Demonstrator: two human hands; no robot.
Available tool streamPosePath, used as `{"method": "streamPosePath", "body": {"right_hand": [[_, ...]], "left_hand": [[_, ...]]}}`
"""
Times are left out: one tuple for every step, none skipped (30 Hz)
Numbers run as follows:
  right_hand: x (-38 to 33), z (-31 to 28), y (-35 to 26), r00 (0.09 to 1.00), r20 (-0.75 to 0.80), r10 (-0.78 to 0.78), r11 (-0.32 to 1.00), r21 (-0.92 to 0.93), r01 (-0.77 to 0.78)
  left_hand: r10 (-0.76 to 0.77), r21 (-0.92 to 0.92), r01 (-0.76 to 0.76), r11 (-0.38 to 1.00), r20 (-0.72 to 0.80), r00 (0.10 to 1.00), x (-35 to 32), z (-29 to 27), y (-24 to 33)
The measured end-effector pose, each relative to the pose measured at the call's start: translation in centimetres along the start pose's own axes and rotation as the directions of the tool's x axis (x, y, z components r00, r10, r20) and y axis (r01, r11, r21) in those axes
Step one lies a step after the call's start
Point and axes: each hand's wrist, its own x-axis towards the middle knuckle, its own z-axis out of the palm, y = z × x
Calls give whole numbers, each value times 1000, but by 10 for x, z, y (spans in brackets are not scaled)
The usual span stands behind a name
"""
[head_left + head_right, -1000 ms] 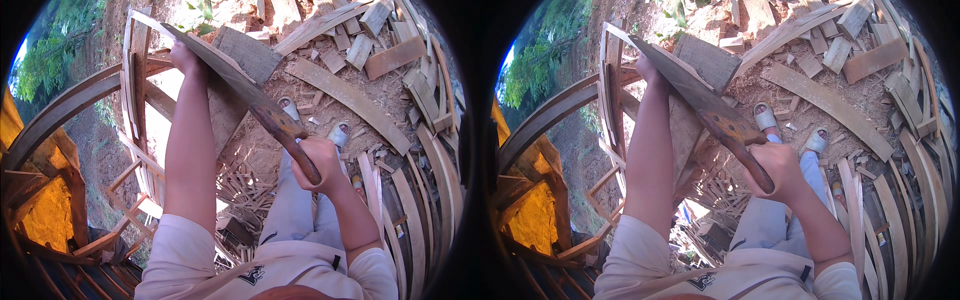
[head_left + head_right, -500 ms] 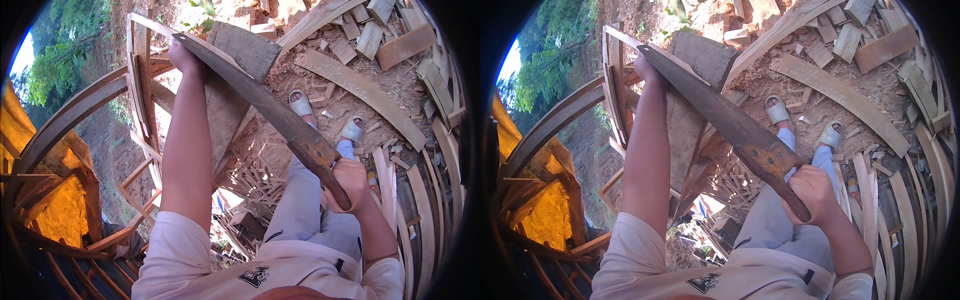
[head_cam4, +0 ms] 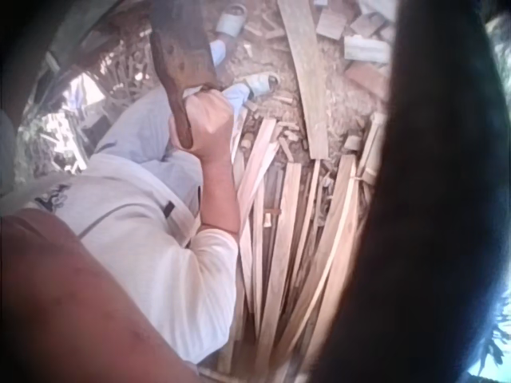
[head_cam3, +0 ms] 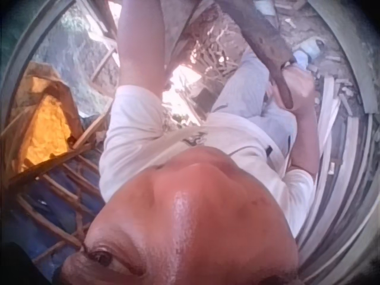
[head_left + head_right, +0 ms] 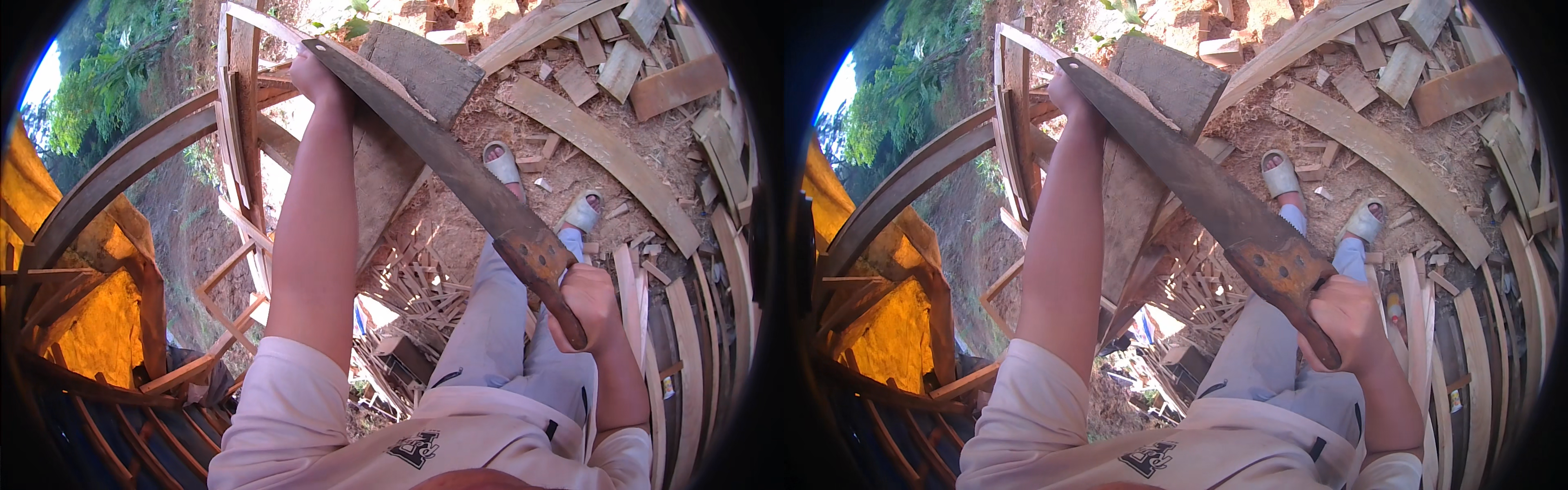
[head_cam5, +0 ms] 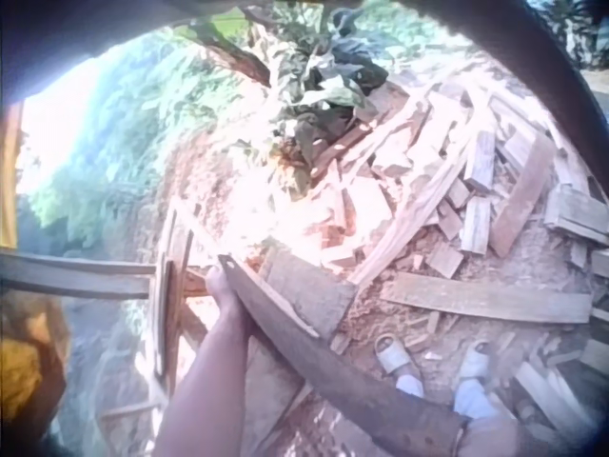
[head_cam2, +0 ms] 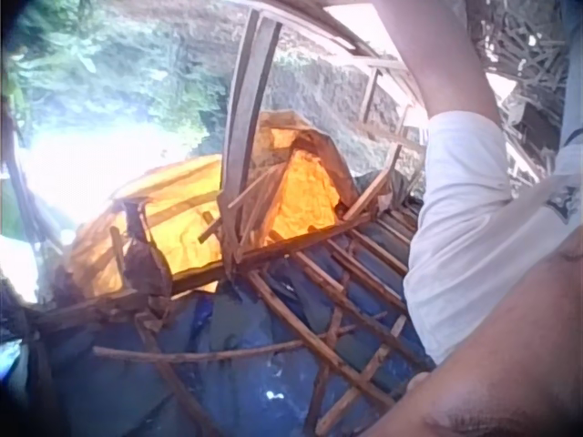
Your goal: The person uses a large knife to split a piece of wood into smaller strips. They hold the wood vertically against a wooden beam and repeatedly strike it with the knife to separate thin planks, which fall to the ground.
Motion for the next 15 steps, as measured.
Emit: {"method": "streamPosePath", "body": {"right_hand": [[9, -1, -2, 1000, -4, -3, 1000, -18, 3], [16, 1, -3, 1000, -13, 1, 999, -39, -2], [22, 6, -3, 1000, -22, 3, 999, -39, -4], [30, 13, -2, 999, -31, 4, 999, -38, -5], [37, 19, -1, 999, -36, 0, 999, -35, -2], [44, 24, 0, 998, -61, -8, 1000, -29, 6], [46, 25, 3, 997, -78, -3, 1000, -15, 2], [47, 26, 5, 996, -93, 5, 1000, 1, -5], [46, 27, 6, 994, -108, 13, 1000, 17, -11], [41, 27, 5, 994, -110, 24, 1000, 21, -22], [34, 27, 4, 993, -116, 37, 999, 21, -34], [25, 25, 3, 992, -121, 47, 999, 22, -45], [13, 22, 3, 992, -114, 54, 998, 24, -52], [-1, 17, 2, 993, -101, 60, 998, 28, -58], [-11, 14, 1, 993, -93, 67, 997, 31, -64]], "left_hand": [[-22, -38, 22, 999, -3, 1000, 0, -2, -1], [-45, -78, 45, 996, 5, 999, -5, 2, 4], [-68, -117, 69, 991, 13, 998, -9, 4, 9], [-81, -139, 83, 987, 24, 996, -10, 6, 11], [-93, -162, 96, 982, 29, 995, -11, 5, 12], [-104, -185, 109, 977, 34, 994, -12, 5, 13], [-112, -226, 119, 967, 43, 993, -12, 5, 14], [-122, -264, 131, 956, 50, 991, -13, 5, 14], [-132, -301, 144, 943, 59, 989, -14, 4, 15], [-132, -272, 138, 952, 40, 990, -16, 3, 15], [-130, -245, 133, 960, 27, 991, -17, 3, 17], [-127, -219, 127, 968, 11, 992, -17, 4, 18], [-115, -206, 116, 972, 16, 993, -17, 4, 19], [-107, -193, 108, 975, 15, 994, -17, 1, 18], [-96, -181, 98, 979, 19, 995, -17, 1, 17]]}}
